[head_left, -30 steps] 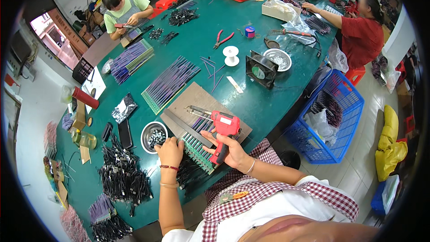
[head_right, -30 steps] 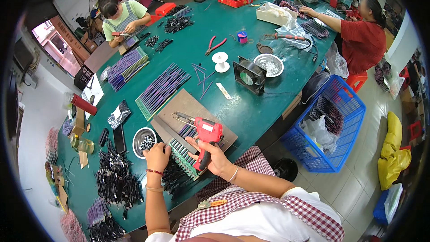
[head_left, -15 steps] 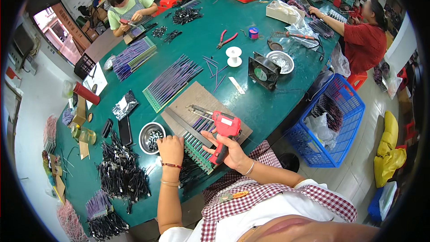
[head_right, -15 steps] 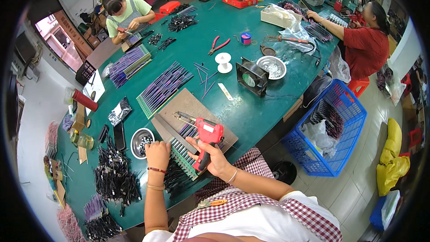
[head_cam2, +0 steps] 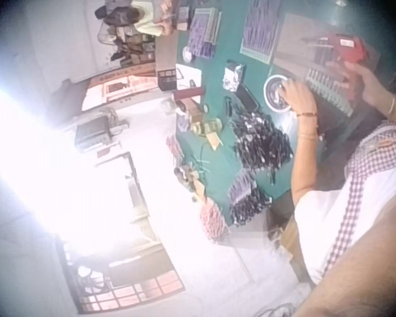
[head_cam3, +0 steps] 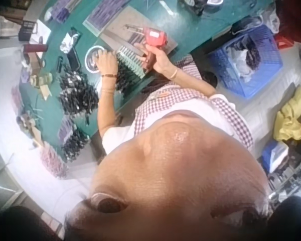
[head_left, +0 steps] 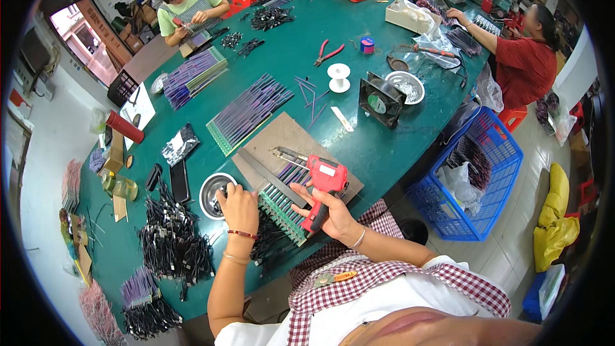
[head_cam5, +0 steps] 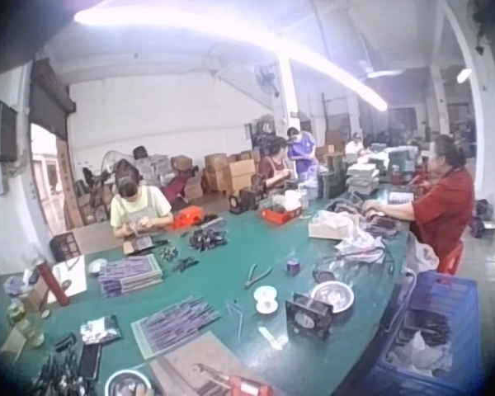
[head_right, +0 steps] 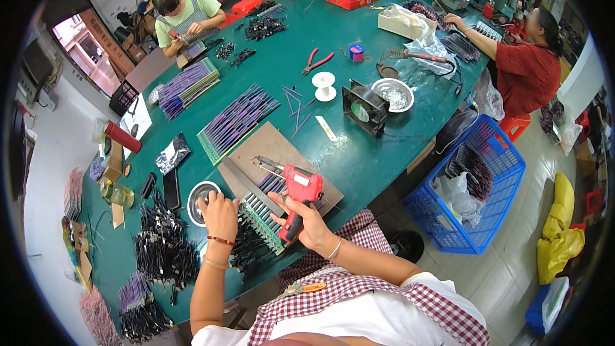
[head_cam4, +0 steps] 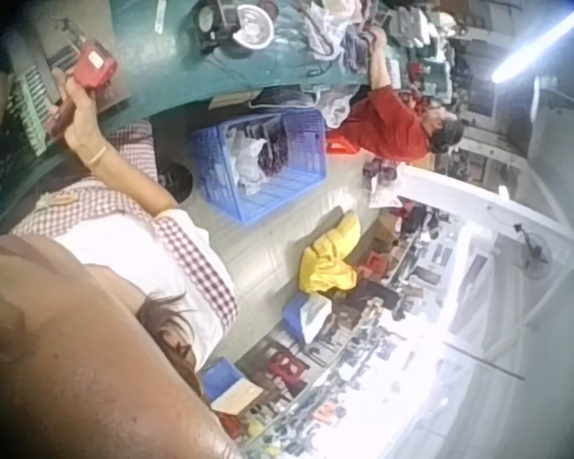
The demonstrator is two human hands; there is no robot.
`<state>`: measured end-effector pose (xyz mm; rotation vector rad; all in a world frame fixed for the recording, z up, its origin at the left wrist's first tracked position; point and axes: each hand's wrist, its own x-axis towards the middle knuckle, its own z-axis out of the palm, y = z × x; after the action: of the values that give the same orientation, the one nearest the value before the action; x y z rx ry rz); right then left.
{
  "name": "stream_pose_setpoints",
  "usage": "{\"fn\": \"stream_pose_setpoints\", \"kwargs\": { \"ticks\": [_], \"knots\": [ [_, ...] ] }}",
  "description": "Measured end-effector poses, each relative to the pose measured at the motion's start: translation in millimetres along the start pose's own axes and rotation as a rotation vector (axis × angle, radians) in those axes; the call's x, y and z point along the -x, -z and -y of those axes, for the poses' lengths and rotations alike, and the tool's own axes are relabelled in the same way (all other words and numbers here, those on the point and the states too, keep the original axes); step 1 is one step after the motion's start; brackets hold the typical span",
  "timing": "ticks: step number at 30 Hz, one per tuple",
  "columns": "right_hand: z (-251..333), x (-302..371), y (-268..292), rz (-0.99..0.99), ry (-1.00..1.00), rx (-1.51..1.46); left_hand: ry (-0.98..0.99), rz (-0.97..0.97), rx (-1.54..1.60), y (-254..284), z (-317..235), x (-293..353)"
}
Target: The person assembles components onto circuit boards and organizes electronic wiring by hand, using a soldering iron and tweezers.
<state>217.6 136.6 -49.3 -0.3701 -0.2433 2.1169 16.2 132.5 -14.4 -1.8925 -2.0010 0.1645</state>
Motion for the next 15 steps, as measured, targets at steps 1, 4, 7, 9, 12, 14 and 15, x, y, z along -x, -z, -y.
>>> {"fn": "stream_pose_setpoints", "kwargs": {
  "ticks": [1, 4, 7, 9, 12, 14, 15],
  "knots": [
    [0.0, -0.2, 0.2, 0.008, 0.008, 0.005, -0.012, -0.055, 0.007, -1.7, 1.0, -0.4],
    [0.5, 0.0, -0.6, 0.013, 0.015, 0.017, -0.056, -0.054, 0.096, -0.1, 8.7, -5.8],
    [-0.5, -0.7, 1.2, 0.019, 0.016, 0.014, -0.203, -0.143, 0.082, 0.8, 14.9, -9.8],
    [-0.6, 0.2, -1.2, 0.004, 0.013, 0.009, -0.347, -0.100, 0.068, 3.8, 19.2, -10.6],
    [-0.5, 0.5, -0.1, -0.016, 0.010, 0.002, -0.356, 0.069, 0.063, 9.5, 19.1, -8.1],
    [0.1, 1.0, -1.3, -0.016, 0.005, 0.002, -0.319, 0.060, 0.101, -3.3, 19.0, -2.3],
    [0.5, 1.9, -3.2, -0.013, 0.003, 0.005, -0.282, 0.049, 0.139, -9.4, 18.8, 1.5]
  ]
}}
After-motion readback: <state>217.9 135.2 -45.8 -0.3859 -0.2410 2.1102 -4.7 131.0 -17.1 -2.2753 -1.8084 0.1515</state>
